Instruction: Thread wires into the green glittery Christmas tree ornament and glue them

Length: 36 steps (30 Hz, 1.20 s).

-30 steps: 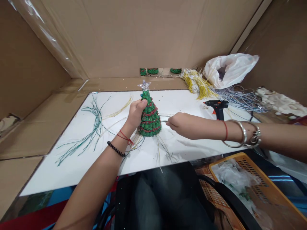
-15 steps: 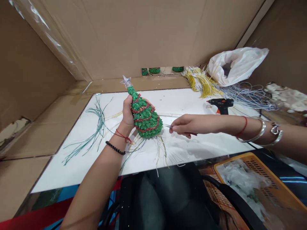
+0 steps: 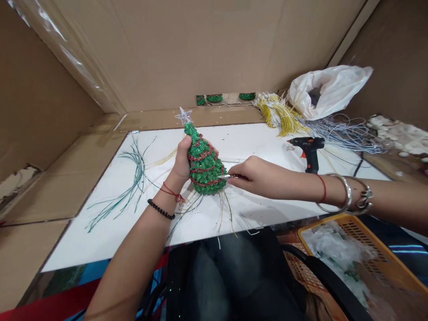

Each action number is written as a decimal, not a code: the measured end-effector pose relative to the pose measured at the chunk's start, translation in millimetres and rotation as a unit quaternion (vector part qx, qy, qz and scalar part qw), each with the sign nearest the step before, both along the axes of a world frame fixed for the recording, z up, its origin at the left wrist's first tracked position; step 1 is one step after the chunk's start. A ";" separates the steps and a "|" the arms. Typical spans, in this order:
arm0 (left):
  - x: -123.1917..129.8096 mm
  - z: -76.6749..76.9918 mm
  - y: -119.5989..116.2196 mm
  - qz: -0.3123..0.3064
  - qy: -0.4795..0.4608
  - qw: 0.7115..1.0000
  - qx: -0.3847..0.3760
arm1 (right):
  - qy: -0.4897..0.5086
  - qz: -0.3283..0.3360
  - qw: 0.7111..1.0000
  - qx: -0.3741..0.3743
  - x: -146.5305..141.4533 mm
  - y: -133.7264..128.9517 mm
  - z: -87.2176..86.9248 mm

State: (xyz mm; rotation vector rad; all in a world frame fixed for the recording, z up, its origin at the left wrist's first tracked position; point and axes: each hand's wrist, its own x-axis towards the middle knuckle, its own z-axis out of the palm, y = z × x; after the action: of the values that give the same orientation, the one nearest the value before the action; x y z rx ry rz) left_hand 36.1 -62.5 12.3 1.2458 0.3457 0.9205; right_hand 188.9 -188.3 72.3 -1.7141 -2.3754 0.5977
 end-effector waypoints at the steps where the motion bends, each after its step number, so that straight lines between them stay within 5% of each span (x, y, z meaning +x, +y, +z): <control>1: 0.3 -0.7 0.0 -0.008 -0.005 1.000 -0.001 | -0.009 -0.006 1.000 0.008 -0.7 0.6 -1.0; 16: 8.4 -10.9 -4.2 0.091 0.008 0.995 0.041 | -0.128 -0.039 0.990 0.053 -11.0 4.8 -5.1; 23: 12.2 -7.1 -16.5 0.173 0.050 0.977 0.112 | 0.044 -0.108 0.992 -0.047 -1.8 16.0 -18.4; 27: 14.0 -7.4 -18.8 0.187 0.064 0.972 0.125 | 0.057 -0.125 0.986 -0.095 -0.3 18.7 -21.0; 32: 14.2 -6.6 -18.2 0.186 0.064 0.970 0.145 | -0.054 -0.083 0.994 0.044 -8.6 12.2 -16.7; 36: 13.7 -5.9 -18.4 0.183 0.062 0.969 0.151 | -0.005 -0.073 0.997 0.001 -6.5 13.5 -19.5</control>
State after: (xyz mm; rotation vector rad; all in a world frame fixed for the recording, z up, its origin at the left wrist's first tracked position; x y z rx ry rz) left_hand 49.7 -80.9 6.4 1.5550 0.5635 1.2468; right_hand 182.5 -174.8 52.8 -1.8726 -2.2308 0.5653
